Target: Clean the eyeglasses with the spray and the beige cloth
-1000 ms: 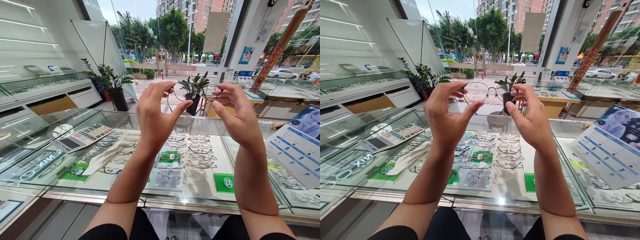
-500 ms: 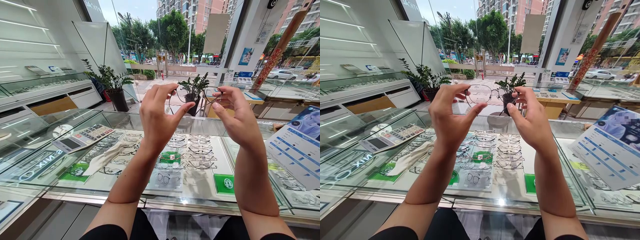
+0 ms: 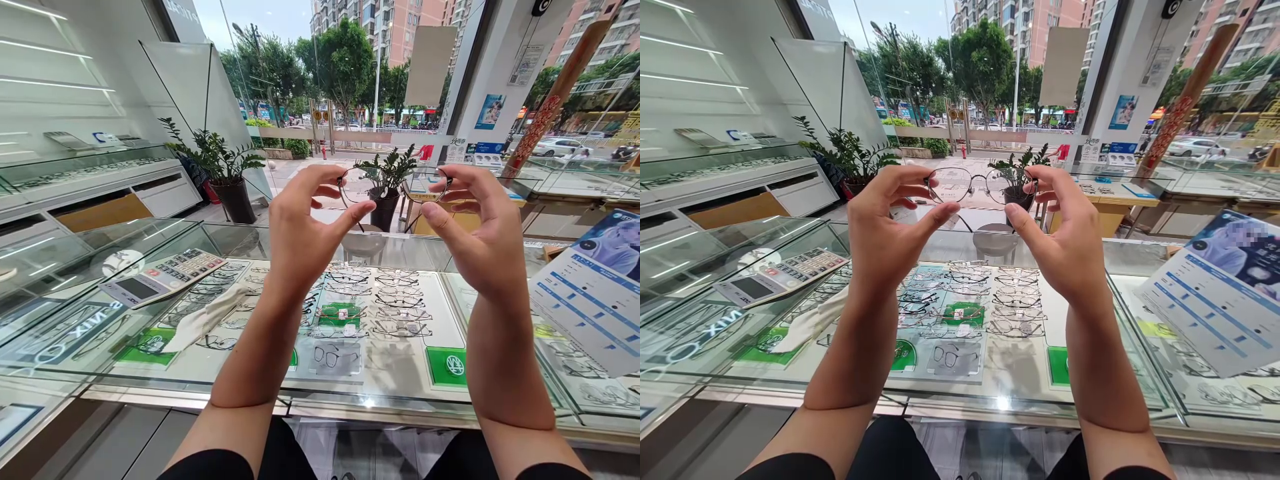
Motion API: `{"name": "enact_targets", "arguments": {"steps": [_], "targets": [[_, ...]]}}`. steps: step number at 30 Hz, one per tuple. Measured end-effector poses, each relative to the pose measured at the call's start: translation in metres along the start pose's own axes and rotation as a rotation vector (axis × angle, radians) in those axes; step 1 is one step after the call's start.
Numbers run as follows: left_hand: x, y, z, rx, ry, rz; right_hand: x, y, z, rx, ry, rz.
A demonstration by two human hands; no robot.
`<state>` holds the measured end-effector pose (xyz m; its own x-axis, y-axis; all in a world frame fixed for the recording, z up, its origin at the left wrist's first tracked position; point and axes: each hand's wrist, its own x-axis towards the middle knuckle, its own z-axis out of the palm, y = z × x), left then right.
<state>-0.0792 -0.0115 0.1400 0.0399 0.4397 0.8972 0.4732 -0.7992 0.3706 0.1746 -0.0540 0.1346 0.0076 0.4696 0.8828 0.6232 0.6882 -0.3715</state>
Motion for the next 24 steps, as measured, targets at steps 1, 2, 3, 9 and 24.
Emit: {"name": "enact_targets", "arguments": {"steps": [1,2,3,9,24], "targets": [[0.001,-0.002,0.000,-0.011,-0.008,-0.006,0.000,-0.001,0.001,-0.002,0.010,0.000],[0.001,-0.004,-0.001,-0.023,-0.015,-0.011,0.000,-0.003,0.001,-0.004,0.024,0.002],[0.002,-0.007,-0.001,-0.034,-0.022,-0.014,-0.001,-0.004,0.002,-0.006,0.036,0.005],[0.006,-0.018,-0.005,-0.062,-0.061,-0.016,-0.002,-0.009,0.007,-0.015,0.045,0.022],[0.003,-0.013,0.004,0.130,0.076,0.138,0.000,0.001,0.004,-0.026,-0.007,0.008]]}}
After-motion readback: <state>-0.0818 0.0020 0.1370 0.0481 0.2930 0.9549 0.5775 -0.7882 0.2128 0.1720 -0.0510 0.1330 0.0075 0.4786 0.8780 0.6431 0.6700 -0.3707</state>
